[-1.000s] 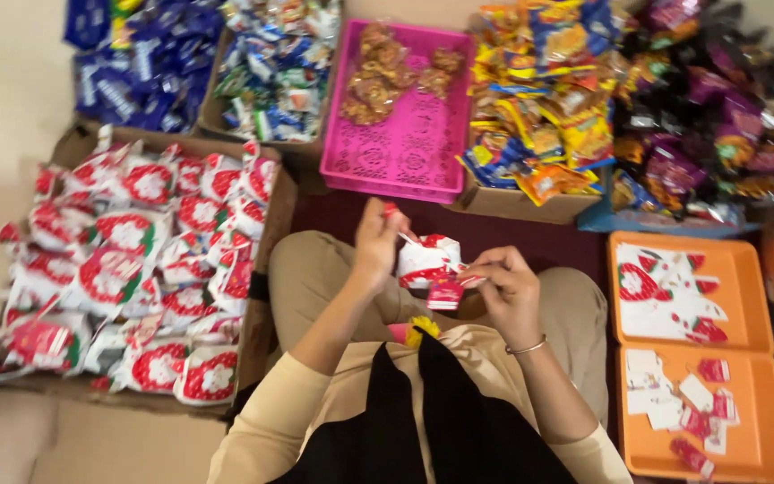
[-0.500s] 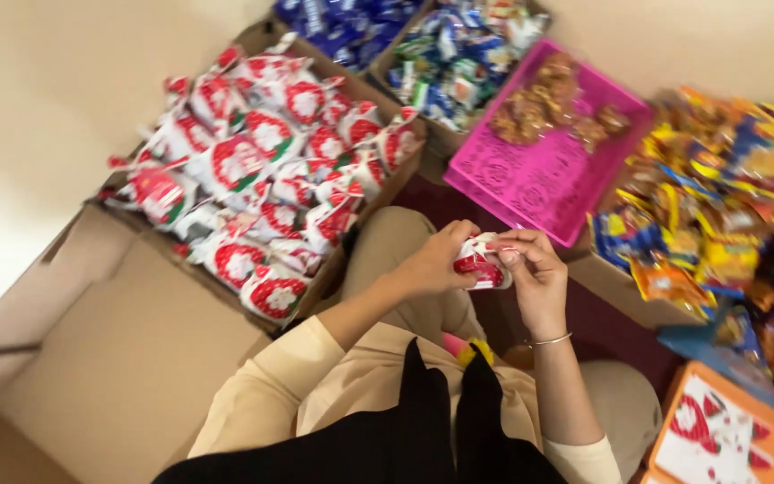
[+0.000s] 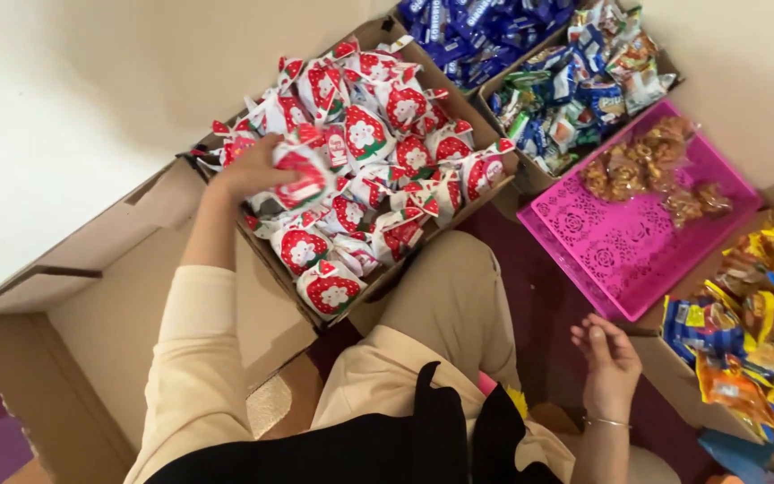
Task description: The person sits on the floor and repeatedly packs small snack items into strawberry-themed pouches. They open each pouch, insert a snack from a nearby pink tray, fold the top, and place the finished pouch into an orange tray.
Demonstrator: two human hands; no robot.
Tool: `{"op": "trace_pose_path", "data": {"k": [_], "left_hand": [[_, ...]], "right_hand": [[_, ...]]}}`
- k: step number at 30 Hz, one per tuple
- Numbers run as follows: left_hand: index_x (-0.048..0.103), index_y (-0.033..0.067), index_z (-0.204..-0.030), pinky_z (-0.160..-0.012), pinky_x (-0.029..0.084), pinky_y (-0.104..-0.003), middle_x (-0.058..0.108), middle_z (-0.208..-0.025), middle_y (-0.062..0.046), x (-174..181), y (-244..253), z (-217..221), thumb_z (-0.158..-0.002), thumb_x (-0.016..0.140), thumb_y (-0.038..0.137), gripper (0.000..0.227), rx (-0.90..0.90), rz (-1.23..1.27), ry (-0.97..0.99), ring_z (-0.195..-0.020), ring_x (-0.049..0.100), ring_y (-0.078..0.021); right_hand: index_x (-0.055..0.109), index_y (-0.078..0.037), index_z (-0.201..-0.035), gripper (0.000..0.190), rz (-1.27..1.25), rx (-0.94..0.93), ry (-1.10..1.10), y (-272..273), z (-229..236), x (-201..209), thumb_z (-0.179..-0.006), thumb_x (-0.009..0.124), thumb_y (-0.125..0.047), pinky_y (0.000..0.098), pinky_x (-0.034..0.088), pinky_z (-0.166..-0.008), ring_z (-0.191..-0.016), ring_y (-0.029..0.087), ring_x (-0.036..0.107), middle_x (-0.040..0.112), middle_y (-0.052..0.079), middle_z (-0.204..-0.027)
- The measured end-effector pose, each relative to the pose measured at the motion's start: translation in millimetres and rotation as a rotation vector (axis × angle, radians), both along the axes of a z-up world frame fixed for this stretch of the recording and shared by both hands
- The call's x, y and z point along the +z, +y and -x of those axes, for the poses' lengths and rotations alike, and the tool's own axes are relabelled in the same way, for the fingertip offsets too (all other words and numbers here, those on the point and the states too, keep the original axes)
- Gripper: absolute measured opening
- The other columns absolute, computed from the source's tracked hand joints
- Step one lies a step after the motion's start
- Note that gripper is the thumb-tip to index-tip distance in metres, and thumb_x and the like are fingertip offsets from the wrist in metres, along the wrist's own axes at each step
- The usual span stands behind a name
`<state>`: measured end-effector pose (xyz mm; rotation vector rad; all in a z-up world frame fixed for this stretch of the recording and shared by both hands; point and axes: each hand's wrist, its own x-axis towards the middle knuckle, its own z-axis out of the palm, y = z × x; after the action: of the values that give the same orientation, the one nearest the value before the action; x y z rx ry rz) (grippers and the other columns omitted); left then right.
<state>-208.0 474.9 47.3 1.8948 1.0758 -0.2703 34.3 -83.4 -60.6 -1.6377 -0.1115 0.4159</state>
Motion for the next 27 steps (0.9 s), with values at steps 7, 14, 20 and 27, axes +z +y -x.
{"op": "trace_pose_path", "data": {"k": [7, 14, 20, 27], "left_hand": [[0.033, 0.0124, -0.153, -0.117, 0.034, -0.045, 0.031, -0.162, -0.015, -117, 42, 43, -0.083, 0.072, 0.041, 0.085, 0.142, -0.006, -0.119, -0.147, 0.035, -0.0325], [0.045, 0.0114, -0.132, -0.081, 0.053, -0.049, 0.052, -0.125, -0.017, -156, 38, 1, -0.079, 0.079, 0.049, 0.073, 0.121, -1.083, 0.429, -0.112, 0.055, -0.0354], [0.059, 0.0083, -0.116, -0.080, 0.050, -0.048, 0.063, -0.110, -0.018, -86, -45, -72, -0.070, 0.086, 0.040, 0.062, -0.083, -1.330, 0.066, -0.100, 0.059, -0.0377], [0.065, 0.0145, -0.115, -0.073, 0.055, -0.039, 0.061, -0.096, -0.010, -139, -226, -193, -0.096, 0.080, 0.031, 0.029, -0.506, -1.190, -0.676, -0.081, 0.065, -0.0299]], "right_hand": [[0.067, -0.005, -0.123, 0.018, 0.008, -0.004, 0.044, 0, -6, -23, -0.107, 0.061, -0.011, 0.0285, 0.058, -0.088, -0.094, 0.019, 0.067, 0.067, 0.007, -0.109], [0.068, -0.004, -0.121, 0.019, 0.045, -0.073, 0.059, -19, 0, -25, -0.104, 0.062, -0.009, 0.0295, 0.059, -0.090, -0.094, 0.019, 0.068, 0.070, 0.011, -0.109], [0.071, -0.004, -0.117, 0.021, 0.087, -0.281, 0.069, -73, 15, -29, -0.100, 0.065, -0.016, 0.0271, 0.059, -0.085, -0.091, 0.018, 0.072, 0.073, 0.011, -0.113], [0.076, -0.006, -0.114, 0.017, -0.033, -0.555, 0.048, -160, 37, -82, -0.100, 0.065, -0.008, 0.0348, 0.063, -0.078, -0.085, 0.022, 0.074, 0.075, 0.018, -0.100]]}}
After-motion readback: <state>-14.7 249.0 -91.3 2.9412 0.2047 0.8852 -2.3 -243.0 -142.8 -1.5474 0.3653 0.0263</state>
